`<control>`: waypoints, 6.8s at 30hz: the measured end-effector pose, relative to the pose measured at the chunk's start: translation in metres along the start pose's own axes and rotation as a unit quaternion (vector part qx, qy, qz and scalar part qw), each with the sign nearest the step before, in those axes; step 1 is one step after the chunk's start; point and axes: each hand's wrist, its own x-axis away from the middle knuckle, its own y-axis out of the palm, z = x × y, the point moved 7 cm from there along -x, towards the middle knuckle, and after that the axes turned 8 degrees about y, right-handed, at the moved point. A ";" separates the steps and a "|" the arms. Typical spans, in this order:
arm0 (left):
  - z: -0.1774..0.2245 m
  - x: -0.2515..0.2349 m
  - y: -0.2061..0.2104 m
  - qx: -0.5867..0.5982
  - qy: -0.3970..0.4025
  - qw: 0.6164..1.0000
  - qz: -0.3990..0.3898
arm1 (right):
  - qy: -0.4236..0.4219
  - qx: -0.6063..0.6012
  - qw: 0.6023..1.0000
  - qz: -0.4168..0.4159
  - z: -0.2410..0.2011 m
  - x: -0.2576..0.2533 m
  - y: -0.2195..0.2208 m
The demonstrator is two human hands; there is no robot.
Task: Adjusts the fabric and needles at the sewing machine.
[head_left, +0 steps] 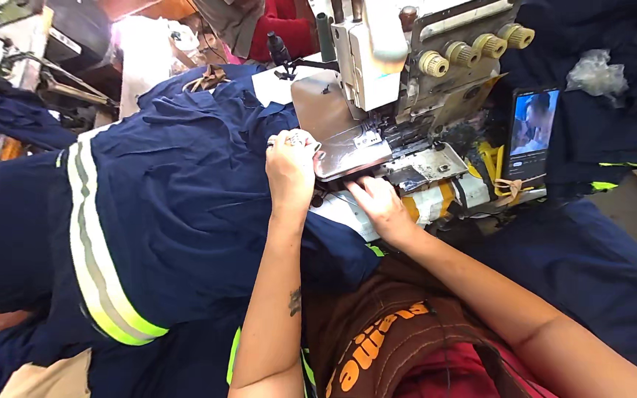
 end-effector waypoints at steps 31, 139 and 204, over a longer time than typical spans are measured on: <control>0.016 -0.052 0.042 0.024 -0.101 0.988 -0.115 | -0.042 0.071 0.997 -0.011 -0.017 -0.009 0.012; 0.040 -0.025 -0.009 -0.097 -0.060 0.972 0.203 | 0.105 -0.561 0.806 0.159 0.092 -0.053 -0.153; 0.091 0.086 0.025 0.168 -0.145 0.971 0.088 | 0.230 0.141 0.939 -0.213 0.095 -0.058 -0.096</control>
